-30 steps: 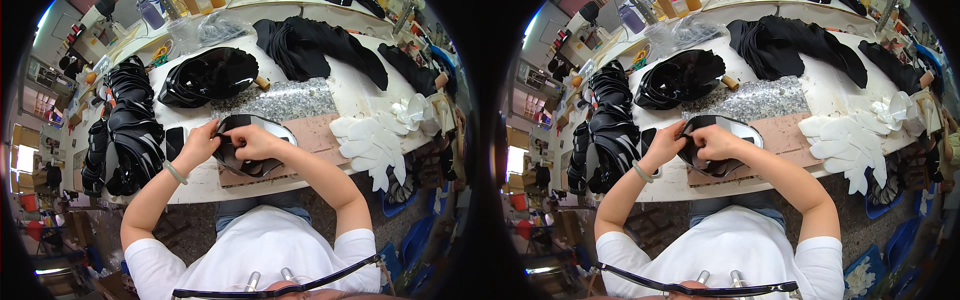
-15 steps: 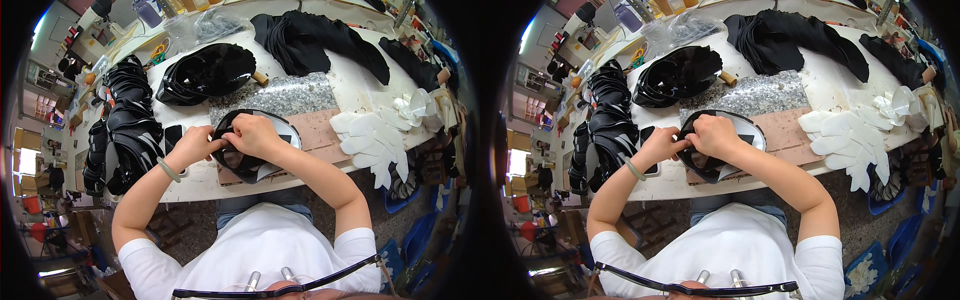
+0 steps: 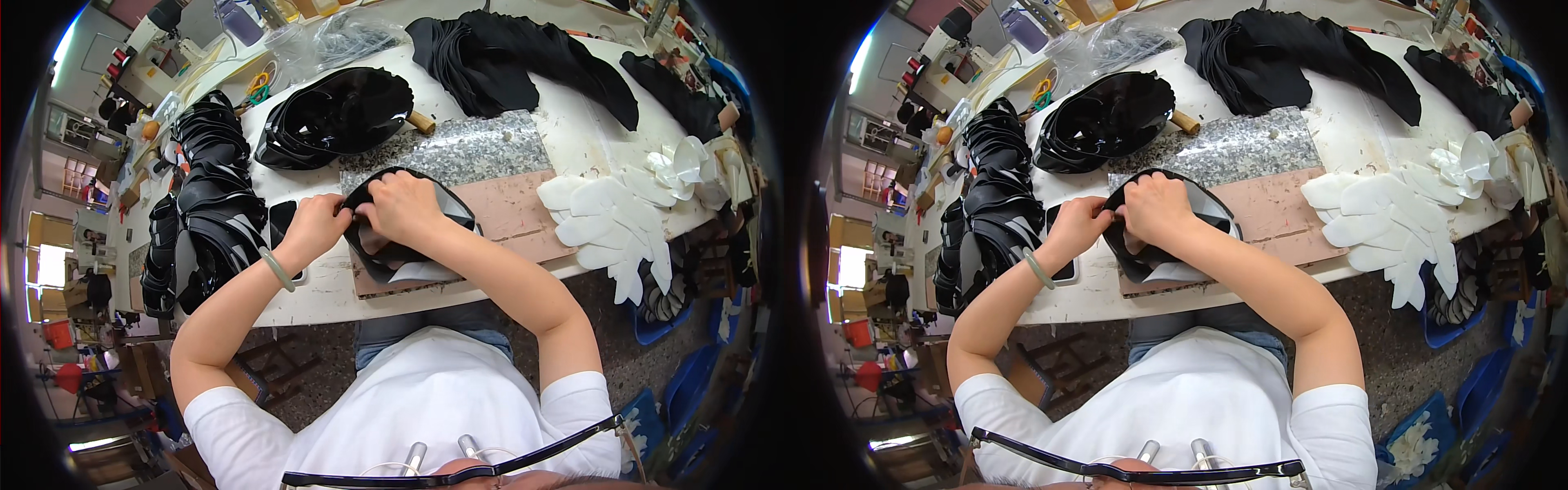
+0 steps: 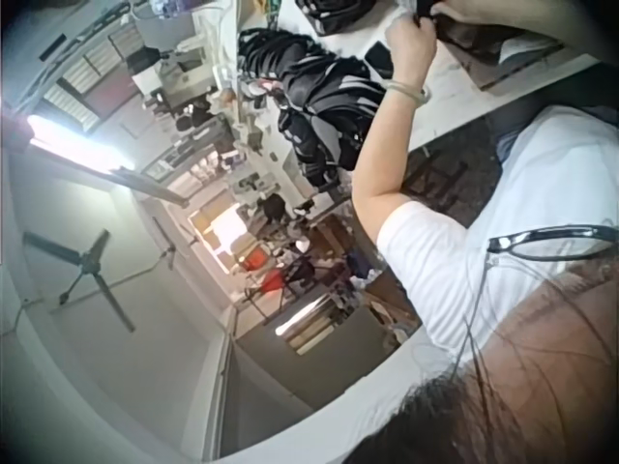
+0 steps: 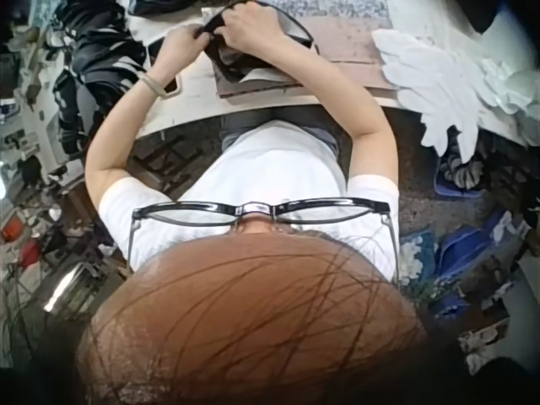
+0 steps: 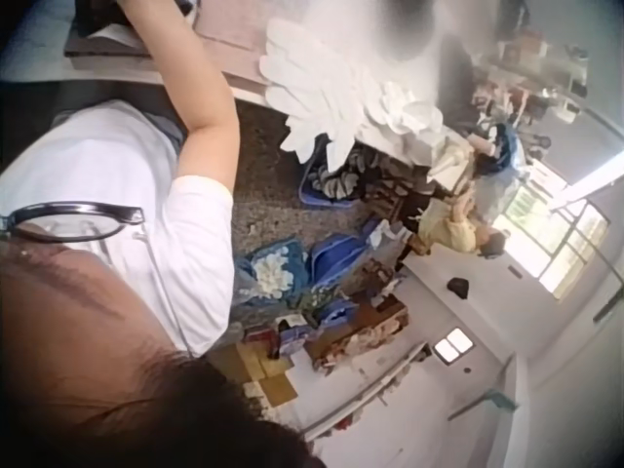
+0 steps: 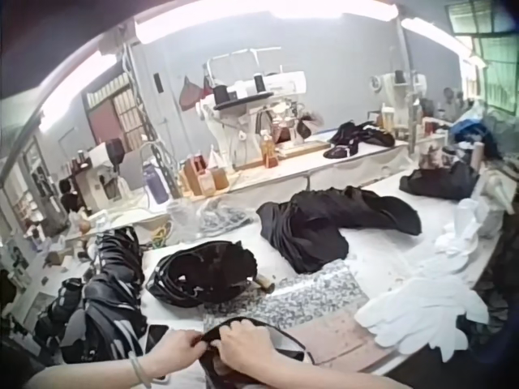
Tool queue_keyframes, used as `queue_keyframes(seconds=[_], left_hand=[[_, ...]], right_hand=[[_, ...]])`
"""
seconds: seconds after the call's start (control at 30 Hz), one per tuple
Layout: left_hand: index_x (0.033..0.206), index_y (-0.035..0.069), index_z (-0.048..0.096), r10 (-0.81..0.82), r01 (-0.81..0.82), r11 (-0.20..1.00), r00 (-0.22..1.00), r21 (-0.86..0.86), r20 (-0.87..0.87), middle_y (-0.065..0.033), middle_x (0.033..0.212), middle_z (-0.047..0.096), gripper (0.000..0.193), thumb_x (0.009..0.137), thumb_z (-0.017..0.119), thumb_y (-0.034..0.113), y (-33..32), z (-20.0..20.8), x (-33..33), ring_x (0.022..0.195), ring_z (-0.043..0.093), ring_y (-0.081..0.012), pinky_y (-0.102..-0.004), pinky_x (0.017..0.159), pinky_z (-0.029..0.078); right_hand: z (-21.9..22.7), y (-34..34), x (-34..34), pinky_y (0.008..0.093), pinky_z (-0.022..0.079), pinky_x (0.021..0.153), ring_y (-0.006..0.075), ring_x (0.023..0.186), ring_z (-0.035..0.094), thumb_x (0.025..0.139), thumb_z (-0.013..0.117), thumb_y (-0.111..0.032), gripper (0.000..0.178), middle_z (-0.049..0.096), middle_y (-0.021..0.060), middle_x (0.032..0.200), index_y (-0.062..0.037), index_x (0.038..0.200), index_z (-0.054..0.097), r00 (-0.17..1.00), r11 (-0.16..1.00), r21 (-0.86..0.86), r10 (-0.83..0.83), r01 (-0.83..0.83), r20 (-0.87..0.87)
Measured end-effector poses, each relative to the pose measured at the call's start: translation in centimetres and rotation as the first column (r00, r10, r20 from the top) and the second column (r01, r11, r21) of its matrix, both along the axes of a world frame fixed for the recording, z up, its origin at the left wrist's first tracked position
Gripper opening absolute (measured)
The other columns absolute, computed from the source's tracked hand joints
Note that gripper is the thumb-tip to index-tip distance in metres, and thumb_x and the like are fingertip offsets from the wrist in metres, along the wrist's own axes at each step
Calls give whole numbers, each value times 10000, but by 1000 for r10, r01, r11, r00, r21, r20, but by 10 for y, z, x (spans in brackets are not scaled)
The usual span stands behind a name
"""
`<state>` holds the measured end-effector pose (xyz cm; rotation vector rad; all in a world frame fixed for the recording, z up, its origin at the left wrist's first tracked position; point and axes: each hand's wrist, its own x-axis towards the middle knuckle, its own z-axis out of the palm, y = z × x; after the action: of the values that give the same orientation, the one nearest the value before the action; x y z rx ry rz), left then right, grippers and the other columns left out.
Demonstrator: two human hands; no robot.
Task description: The person assembles shoe components by fitting and pressing lining pieces and fabric inserts into shoe upper sections by hand.
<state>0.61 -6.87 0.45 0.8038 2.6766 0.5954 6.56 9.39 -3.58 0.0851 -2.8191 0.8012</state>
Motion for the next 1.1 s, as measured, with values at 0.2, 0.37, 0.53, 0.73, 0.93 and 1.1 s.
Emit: queue_keyframes(seconds=[0.2, 0.37, 0.53, 0.73, 0.93, 1.1], left_hand=[[813, -28, 627, -153, 138, 987, 957, -77, -245, -248, 707, 598, 198, 846, 511, 128, -9, -19, -15, 682, 593, -413, -453, 628, 465], [871, -27, 645, -102, 87, 988, 989, -131, -111, -264, 766, 616, 207, 821, 487, 96, 0, -2, -14, 755, 600, -435, -486, 732, 486], [1103, 49, 653, -143, 167, 982, 966, 93, -217, -226, 899, 650, 353, 806, 468, 93, -18, -27, -31, 815, 624, -402, -454, 762, 497], [1211, 183, 621, 7, 17, 982, 992, -189, 128, -158, 962, 678, 476, 770, 481, 72, 10, 12, -18, 870, 649, -329, -385, 762, 506], [1134, 198, 667, -58, 71, 990, 993, -121, 107, -115, 841, 688, 427, 755, 510, 77, 7, 6, -25, 804, 656, -302, -383, 717, 507], [1003, 80, 685, -150, 118, 957, 983, -265, -105, -125, 858, 693, 237, 797, 567, 82, 21, 6, -18, 772, 652, -313, -377, 695, 501]], right_hand=[[-23, 2, -10, 415, 524, 712, 296, 876, 602, 715, 636, -138, 111, 595, 109, 876, -42, 753, 677, 943, 966, -78, 222, -248, -249], [-8, 13, -15, 431, 518, 733, 323, 876, 646, 795, 603, -219, 182, 659, 142, 921, -49, 803, 667, 966, 964, -52, 260, -259, -1], [-2, 24, -27, 460, 511, 717, 372, 791, 644, 836, 589, -227, 212, 663, 181, 794, -28, 810, 655, 982, 971, -149, 188, -189, -24], [-3, 30, -30, 468, 513, 719, 387, 765, 642, 833, 581, -224, 230, 655, 206, 770, -7, 788, 642, 982, 967, -169, 188, -190, -29], [-2, 30, -32, 469, 512, 726, 402, 773, 636, 839, 572, -205, 233, 648, 227, 772, 17, 796, 627, 981, 966, -179, 192, -189, 0], [-4, 34, -29, 465, 513, 725, 406, 779, 637, 847, 578, -203, 228, 649, 229, 776, 22, 833, 611, 982, 968, -163, 190, -191, -19]])
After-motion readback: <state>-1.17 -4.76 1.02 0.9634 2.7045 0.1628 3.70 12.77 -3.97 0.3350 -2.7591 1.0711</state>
